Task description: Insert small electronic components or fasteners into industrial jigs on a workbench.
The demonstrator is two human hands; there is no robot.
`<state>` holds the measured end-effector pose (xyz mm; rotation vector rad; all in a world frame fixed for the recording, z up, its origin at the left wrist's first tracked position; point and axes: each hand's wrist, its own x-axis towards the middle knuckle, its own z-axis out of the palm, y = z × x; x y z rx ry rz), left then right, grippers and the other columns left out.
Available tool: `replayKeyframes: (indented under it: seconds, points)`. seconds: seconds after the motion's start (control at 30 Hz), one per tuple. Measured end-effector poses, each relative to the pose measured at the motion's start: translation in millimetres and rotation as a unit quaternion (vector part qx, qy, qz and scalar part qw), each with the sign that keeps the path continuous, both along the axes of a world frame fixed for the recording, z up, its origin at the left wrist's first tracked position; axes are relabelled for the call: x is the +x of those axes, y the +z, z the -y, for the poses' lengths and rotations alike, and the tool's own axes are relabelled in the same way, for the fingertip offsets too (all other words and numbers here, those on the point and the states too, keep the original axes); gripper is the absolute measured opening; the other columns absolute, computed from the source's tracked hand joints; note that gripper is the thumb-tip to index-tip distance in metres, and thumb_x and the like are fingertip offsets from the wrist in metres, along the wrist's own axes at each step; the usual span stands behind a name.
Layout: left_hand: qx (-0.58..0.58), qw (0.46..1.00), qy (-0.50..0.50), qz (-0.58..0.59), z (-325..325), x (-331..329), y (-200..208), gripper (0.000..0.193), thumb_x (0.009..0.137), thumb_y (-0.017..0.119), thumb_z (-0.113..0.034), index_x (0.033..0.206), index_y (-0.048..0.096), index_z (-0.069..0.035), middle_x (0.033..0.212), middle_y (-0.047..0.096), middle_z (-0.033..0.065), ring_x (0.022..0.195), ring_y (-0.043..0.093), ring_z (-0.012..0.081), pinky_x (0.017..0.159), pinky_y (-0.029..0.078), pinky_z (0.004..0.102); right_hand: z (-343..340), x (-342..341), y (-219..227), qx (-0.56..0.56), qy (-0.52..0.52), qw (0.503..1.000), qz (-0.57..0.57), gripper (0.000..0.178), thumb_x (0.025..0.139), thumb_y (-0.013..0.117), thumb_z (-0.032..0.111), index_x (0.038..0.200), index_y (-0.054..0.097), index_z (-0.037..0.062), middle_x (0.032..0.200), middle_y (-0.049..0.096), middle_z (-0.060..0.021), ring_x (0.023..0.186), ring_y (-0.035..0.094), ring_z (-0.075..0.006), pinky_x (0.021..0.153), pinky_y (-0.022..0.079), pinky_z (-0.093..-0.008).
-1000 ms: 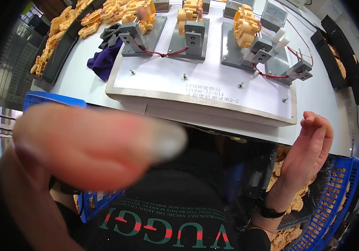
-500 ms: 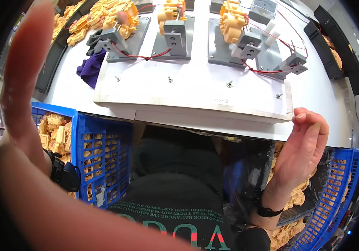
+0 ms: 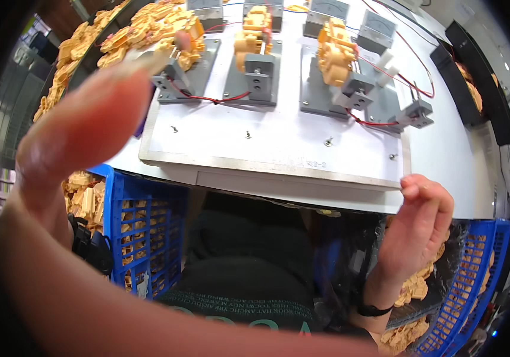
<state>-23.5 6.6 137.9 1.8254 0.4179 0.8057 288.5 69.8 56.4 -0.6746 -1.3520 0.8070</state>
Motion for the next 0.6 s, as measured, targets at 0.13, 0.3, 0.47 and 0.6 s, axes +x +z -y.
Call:
replayKeyframes:
  seconds: [0.13,0.3,0.47,0.6]
  points:
    - [-0.016,1.000,-0.023,0.008,-4,3,0,0.041,0.099,0.063,-0.023,0.136,0.058,-0.006,0.131,0.069,0.0096,0.116,0.069,0.0246,0.104,0.055,0.0352,-2,-20,0,0.001,0.012,1.000,0.025,0.022,0.115,0.045,0.016,0.117,0.059,-0.0004,0.103,0.064,-0.0111,0.106,0.060,-0.0236,0.104,0.046,-0.0411]
    - [-0.043,0.999,-0.007,0.013,6,-6,0,0.042,0.100,0.062,-0.022,0.139,0.056,-0.006,0.132,0.069,0.0099,0.116,0.069,0.0245,0.104,0.055,0.0349,3,-14,-4,-0.051,-0.024,0.998,-0.001,0.022,0.115,0.046,0.016,0.117,0.059,-0.0002,0.104,0.063,-0.0120,0.106,0.059,-0.0236,0.103,0.046,-0.0398]
    - [-0.072,0.997,0.011,0.032,20,-9,-1,0.044,0.101,0.060,-0.021,0.141,0.054,-0.005,0.133,0.069,0.0102,0.116,0.069,0.0245,0.105,0.055,0.0346,-6,-6,-6,0.007,0.060,0.998,0.000,0.023,0.115,0.044,0.016,0.119,0.060,-0.0004,0.104,0.063,-0.0119,0.108,0.059,-0.0242,0.104,0.045,-0.0406]
    - [-0.085,0.995,-0.020,0.046,16,-5,-2,0.045,0.101,0.059,-0.020,0.143,0.053,-0.005,0.133,0.068,0.0104,0.116,0.069,0.0245,0.105,0.055,0.0344,-2,-6,-4,0.009,0.033,0.999,-0.004,0.023,0.115,0.044,0.016,0.121,0.059,-0.0010,0.105,0.063,-0.0127,0.107,0.060,-0.0245,0.105,0.046,-0.0417]
